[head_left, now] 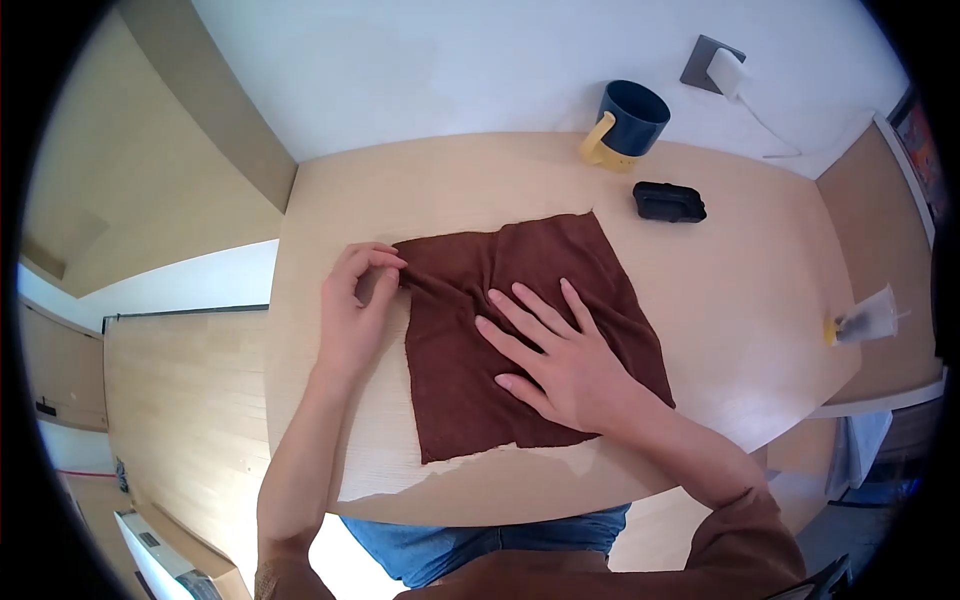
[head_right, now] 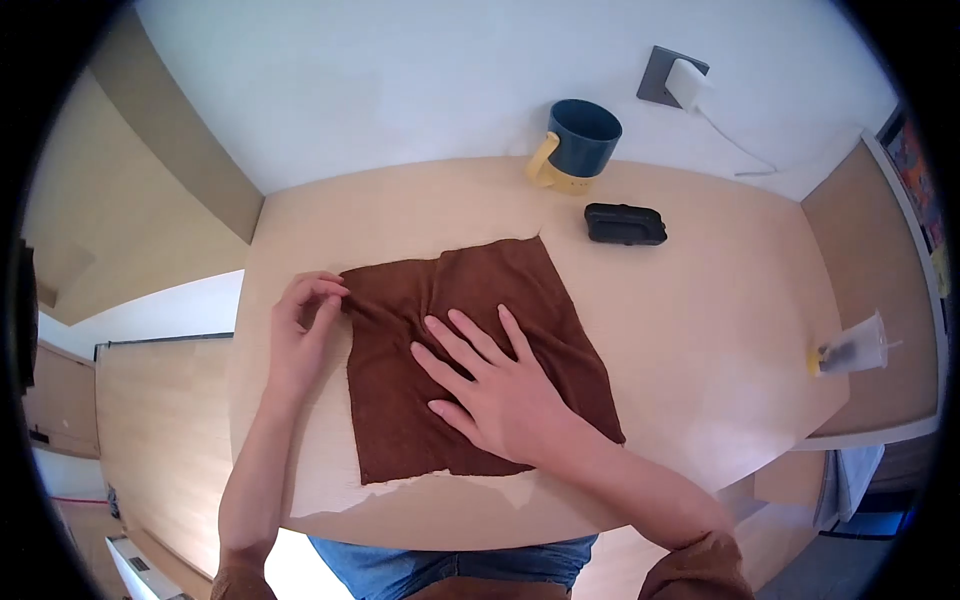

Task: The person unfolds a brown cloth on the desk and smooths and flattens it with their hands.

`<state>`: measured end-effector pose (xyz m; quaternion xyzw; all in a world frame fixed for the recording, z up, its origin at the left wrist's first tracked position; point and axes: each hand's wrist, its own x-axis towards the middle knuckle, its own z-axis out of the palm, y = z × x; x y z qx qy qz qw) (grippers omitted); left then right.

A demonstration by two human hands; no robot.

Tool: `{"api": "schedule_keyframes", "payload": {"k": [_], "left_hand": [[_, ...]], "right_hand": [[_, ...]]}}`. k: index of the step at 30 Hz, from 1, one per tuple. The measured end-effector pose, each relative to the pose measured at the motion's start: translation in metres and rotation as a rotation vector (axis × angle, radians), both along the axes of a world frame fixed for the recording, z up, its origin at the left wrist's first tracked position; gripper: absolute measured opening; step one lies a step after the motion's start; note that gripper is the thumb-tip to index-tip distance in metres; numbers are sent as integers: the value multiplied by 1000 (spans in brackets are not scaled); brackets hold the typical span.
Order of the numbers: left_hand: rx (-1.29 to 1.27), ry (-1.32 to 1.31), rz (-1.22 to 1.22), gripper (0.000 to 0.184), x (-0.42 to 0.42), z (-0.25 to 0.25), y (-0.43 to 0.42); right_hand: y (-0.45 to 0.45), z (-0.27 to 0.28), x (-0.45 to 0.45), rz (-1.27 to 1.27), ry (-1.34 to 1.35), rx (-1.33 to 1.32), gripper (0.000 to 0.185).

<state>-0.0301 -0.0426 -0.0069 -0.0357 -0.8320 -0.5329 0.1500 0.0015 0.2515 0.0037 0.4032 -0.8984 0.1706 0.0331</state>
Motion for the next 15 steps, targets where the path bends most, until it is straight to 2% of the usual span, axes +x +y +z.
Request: {"api": "schedule_keyframes", "payload": {"k": [15], "left_hand": [[-5,-21,-29,11,2,0,1]], "right_hand": [[1,4,-3,11,-55,22,63]]}}
